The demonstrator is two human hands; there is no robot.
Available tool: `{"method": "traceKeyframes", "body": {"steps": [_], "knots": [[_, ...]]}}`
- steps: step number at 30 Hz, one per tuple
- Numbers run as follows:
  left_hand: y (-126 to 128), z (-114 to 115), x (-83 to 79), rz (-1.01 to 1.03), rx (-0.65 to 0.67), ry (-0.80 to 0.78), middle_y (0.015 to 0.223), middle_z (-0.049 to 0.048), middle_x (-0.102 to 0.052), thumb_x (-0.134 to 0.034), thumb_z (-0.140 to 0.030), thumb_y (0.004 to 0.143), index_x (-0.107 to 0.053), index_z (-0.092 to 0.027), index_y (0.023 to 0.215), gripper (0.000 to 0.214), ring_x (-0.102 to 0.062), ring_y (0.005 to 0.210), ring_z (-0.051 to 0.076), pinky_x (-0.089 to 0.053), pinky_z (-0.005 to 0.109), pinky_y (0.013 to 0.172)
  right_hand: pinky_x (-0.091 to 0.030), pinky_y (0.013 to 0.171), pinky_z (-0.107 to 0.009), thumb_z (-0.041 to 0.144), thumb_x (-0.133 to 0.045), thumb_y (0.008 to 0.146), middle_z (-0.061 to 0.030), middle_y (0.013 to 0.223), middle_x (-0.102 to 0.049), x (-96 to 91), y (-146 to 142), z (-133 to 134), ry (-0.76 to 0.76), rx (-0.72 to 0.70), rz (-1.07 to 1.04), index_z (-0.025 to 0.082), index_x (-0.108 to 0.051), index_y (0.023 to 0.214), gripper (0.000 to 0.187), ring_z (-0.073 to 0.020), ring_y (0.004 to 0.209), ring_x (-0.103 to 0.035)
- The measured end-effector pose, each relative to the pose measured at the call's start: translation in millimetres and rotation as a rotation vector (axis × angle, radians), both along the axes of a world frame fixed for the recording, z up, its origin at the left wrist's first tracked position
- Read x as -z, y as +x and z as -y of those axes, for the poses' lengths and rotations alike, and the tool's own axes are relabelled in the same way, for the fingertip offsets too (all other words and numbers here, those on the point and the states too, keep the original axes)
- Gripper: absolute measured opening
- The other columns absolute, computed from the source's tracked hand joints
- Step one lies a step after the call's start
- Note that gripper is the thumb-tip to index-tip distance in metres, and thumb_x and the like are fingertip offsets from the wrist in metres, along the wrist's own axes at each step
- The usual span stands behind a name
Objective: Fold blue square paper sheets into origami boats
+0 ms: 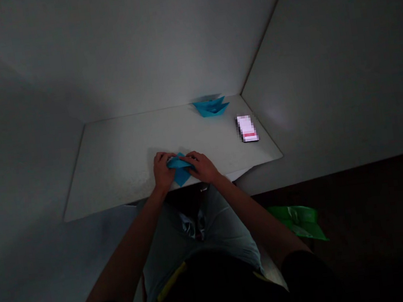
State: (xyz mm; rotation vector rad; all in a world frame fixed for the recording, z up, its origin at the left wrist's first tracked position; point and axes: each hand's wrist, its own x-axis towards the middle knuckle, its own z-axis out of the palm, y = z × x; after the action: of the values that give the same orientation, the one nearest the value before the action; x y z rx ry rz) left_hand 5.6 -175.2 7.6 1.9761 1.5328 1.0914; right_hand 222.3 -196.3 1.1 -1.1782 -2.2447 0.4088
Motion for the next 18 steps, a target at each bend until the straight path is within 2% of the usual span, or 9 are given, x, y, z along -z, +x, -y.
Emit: {"method": "traceKeyframes", "body": {"steps": [3, 6, 10, 13, 16, 18], "knots": [[-8, -1, 1.5, -0.093, 0.106, 0.004, 0.131, 0.0106, -0.063, -0.057, -0.001, 0.077, -0.073, -0.024, 0.139, 0.069, -0.063, 0.125, 0.028, -0.053, 0.047, 0.115, -0.054, 0.105, -0.047, 0.02, -0.068, 0.101, -0.0127, 0.145, -0.064, 1.3, 1, 0, 0.001, 0.017, 0.0, 0.031, -0.059, 0.159, 0.059, -0.0282, 0.123, -0.062], [-19, 7, 0.6, -0.27, 0.25, 0.009, 0.154, 0.011, -0.06, -0.056, -0.003, 0.081, -0.063, -0.028, 0.156, 0.08, -0.056, 0.143, 0.032, -0.044, 0.053, 0.124, -0.052, 0.107, -0.047, 0.014, -0.067, 0.1, -0.0114, 0.15, -0.063, 1.7, 3, -1, -0.033, 0.064, 0.03, 0.032, -0.063, 0.155, 0.059, -0.0285, 0.126, -0.061], [-30, 23, -1.8, -0.46, 0.379, 0.014, 0.168, 0.011, -0.054, -0.054, -0.012, 0.091, -0.054, -0.029, 0.165, 0.076, -0.049, 0.155, 0.033, -0.038, 0.054, 0.129, -0.049, 0.11, -0.047, 0.009, -0.067, 0.097, -0.0121, 0.153, -0.063, -2.2, 0, 1, -0.083, 0.129, 0.039, 0.03, -0.062, 0.156, 0.062, -0.0302, 0.137, -0.058], [-32, 28, -1.8, -0.52, 0.371, 0.014, 0.168, 0.0107, -0.055, -0.051, -0.014, 0.094, -0.057, -0.029, 0.163, 0.07, -0.05, 0.156, 0.032, -0.039, 0.054, 0.128, -0.046, 0.113, -0.051, 0.018, -0.072, 0.097, -0.0107, 0.155, -0.063, -9.1, 3, 10, -0.069, 0.082, 0.004, 0.033, -0.06, 0.157, 0.063, -0.0313, 0.14, -0.057], [-31, 29, -0.8, -0.554, 0.375, 0.027, 0.17, 0.0116, -0.053, -0.053, -0.022, 0.099, -0.056, -0.028, 0.163, 0.065, -0.047, 0.159, 0.034, -0.036, 0.057, 0.13, -0.045, 0.112, -0.052, 0.026, -0.071, 0.1, -0.0068, 0.147, -0.069, -19.2, 22, 19, -0.041, 0.032, -0.043, 0.039, -0.065, 0.15, 0.052, -0.0301, 0.135, -0.061], [-30, 29, -0.3, -0.574, 0.392, 0.032, 0.173, 0.0114, -0.049, -0.054, -0.029, 0.102, -0.053, -0.028, 0.165, 0.064, -0.043, 0.162, 0.035, -0.034, 0.059, 0.131, -0.046, 0.109, -0.052, 0.029, -0.066, 0.103, -0.0068, 0.135, -0.072, -27.8, 48, 20, -0.007, 0.081, -0.083, 0.038, -0.07, 0.142, 0.04, -0.0297, 0.127, -0.065]]}}
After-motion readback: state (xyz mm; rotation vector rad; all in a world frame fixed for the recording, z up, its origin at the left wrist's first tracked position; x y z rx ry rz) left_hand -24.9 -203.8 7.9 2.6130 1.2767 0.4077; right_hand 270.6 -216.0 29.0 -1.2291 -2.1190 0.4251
